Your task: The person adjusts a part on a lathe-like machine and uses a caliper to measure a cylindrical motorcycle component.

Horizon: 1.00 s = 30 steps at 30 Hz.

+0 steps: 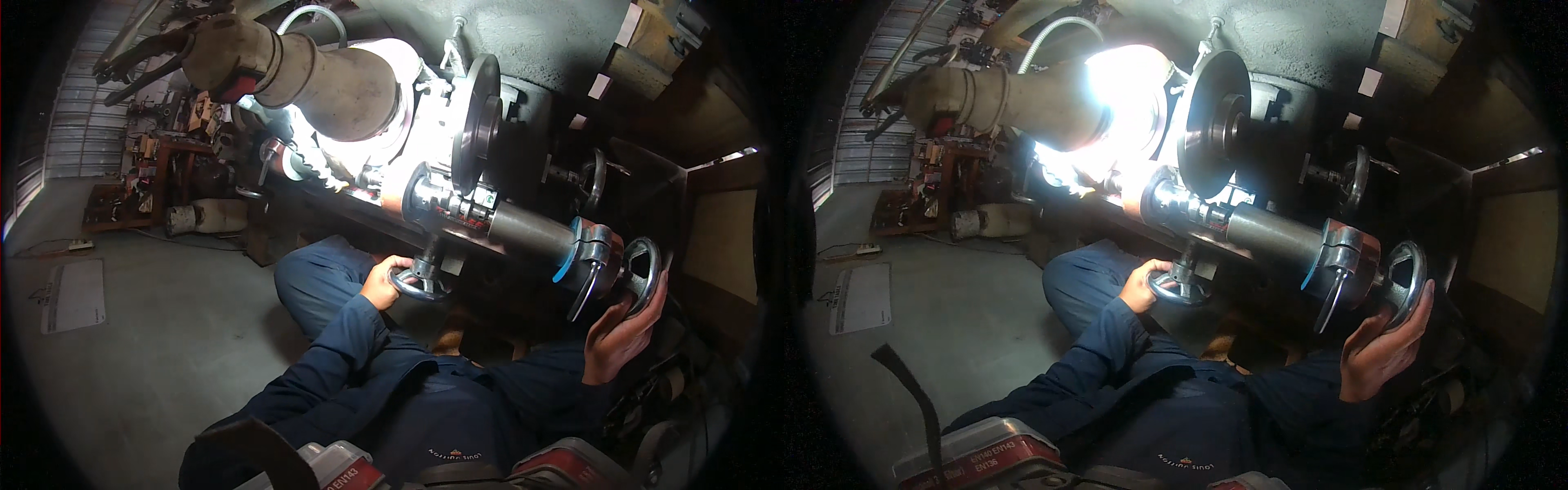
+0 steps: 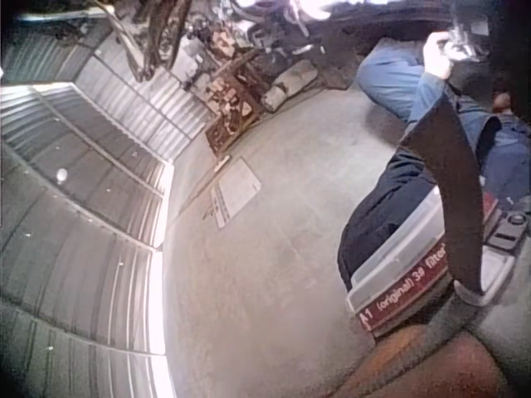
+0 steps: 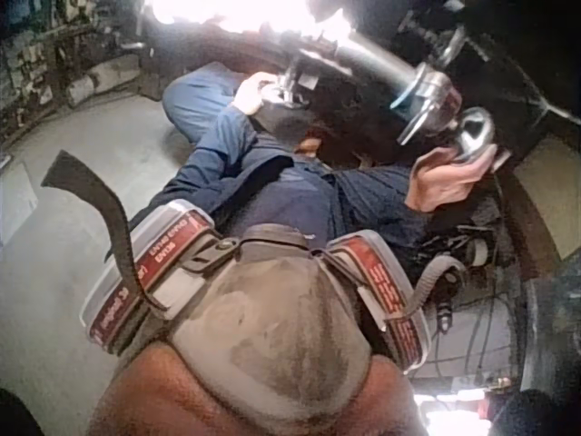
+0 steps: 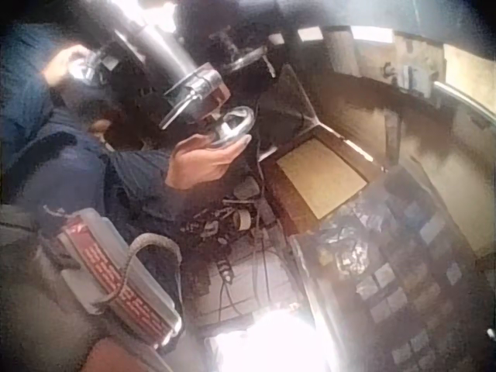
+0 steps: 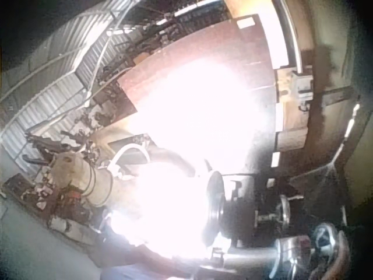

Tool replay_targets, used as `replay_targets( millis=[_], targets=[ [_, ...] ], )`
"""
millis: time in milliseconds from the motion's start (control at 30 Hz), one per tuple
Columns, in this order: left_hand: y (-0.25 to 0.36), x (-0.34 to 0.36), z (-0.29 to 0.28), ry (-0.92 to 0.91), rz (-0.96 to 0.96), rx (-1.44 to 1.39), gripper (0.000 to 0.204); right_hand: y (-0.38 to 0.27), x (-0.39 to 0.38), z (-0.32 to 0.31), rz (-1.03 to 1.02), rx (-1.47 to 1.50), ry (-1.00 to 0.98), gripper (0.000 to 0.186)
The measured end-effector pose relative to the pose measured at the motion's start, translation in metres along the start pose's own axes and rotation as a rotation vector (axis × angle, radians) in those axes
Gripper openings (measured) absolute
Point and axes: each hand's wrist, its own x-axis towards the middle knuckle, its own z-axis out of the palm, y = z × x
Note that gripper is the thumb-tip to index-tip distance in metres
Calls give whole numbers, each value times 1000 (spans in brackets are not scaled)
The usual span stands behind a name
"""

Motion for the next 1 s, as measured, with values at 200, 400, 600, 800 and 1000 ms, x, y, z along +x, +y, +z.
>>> replay_targets(
  millis=[200, 400, 600, 800, 1000],
  targets=[
    [-3, 6, -4, -97, -112, -134, 33, 0, -1, -4, 4, 16, 3, 49],
    [-34, 3, -20, 11, 49, 55, 74, -8, -2, -3, 10, 130, -12, 49],
    [49, -102, -48, 298, 248, -281, 62, -17, -8, -2, -121, 179, 199, 47],
    [-7, -205, -186, 1320, 525, -280, 21, -14, -9, 8, -139, 66, 150, 50],
    [-205, -199, -238, 1686, 81, -20, 12, 3, -12, 8, -304, -12, 259, 51]
  ],
)
